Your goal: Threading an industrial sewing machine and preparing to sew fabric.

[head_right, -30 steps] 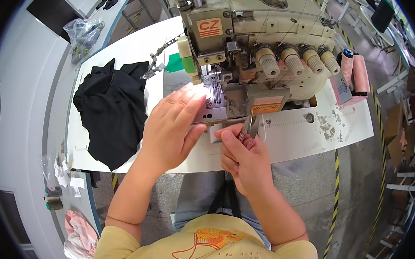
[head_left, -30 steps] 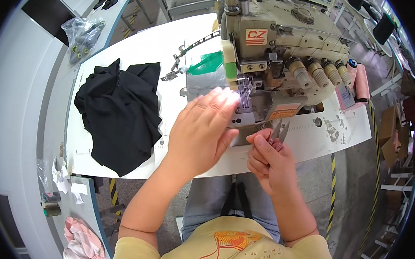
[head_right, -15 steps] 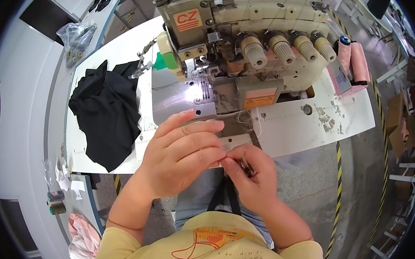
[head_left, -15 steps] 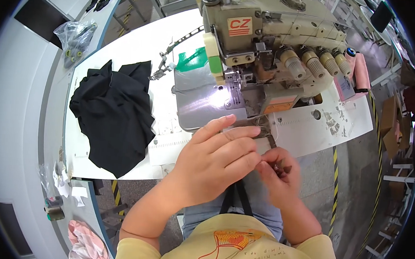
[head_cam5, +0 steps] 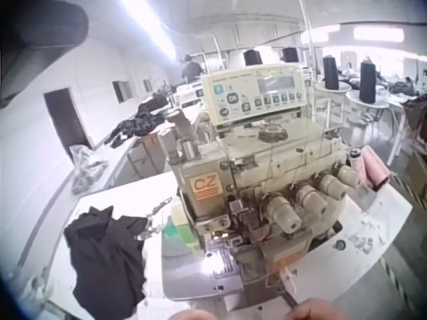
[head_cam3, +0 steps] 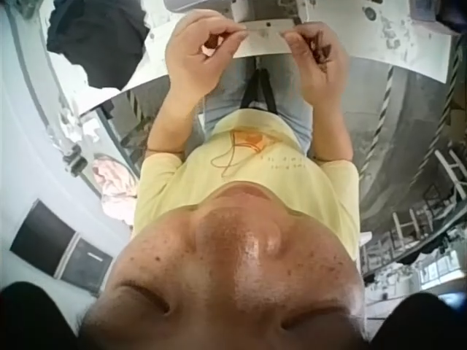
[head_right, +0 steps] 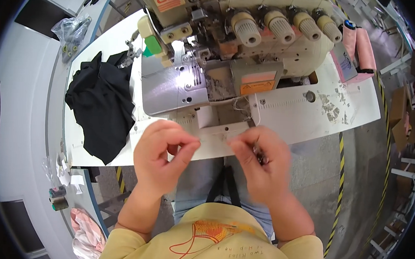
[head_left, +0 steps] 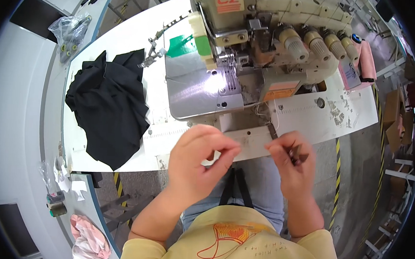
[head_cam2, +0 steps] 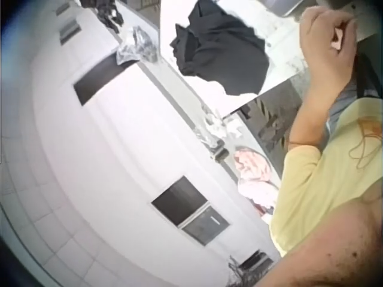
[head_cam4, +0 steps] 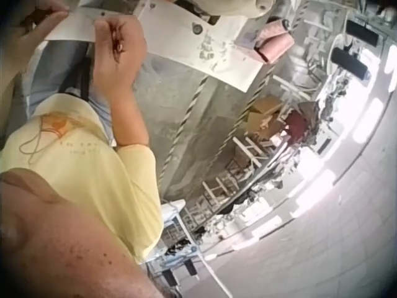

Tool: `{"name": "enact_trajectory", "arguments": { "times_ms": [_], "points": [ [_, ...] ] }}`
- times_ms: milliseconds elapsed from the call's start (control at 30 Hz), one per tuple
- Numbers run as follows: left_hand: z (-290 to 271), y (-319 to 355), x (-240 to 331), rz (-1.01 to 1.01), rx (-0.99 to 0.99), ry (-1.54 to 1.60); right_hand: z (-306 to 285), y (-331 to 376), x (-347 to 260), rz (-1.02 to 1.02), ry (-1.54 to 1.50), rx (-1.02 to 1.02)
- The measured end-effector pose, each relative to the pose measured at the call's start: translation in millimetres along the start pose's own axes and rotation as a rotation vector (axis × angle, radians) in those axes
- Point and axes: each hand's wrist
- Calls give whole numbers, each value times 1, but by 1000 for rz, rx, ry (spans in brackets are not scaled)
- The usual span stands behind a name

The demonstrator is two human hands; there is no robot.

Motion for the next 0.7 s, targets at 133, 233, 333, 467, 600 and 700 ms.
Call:
{"name": "enact_trajectory", "arguments": {
  "times_ms": [133, 233, 333, 467, 600, 700],
  "points": [
    [2, 1, -6, -189, 57, 205, 4, 0, 1, 71, -153, -20],
    [5, 1, -7, -271, 70, 331, 5, -3, 4, 265, -305, -226],
    [6, 1, -5, -252, 56, 350, 7, -5, 8, 157, -231, -265],
    [1, 0, -6, -182, -44, 289, 13, -10, 0, 178, -281, -230],
    [0, 1, -6, -134, -58, 224, 18, -13, -5, 166, -289, -225],
    [2, 0, -3, -177, -10, 256, 17, -12, -4, 179, -263, -188]
  ]
}}
Point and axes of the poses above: each hand's wrist, its own y-axis away from the middle knuckle, its own z-axis out of the palm, x = y × z, and after that the axes turned 7 degrees about x, right-handed
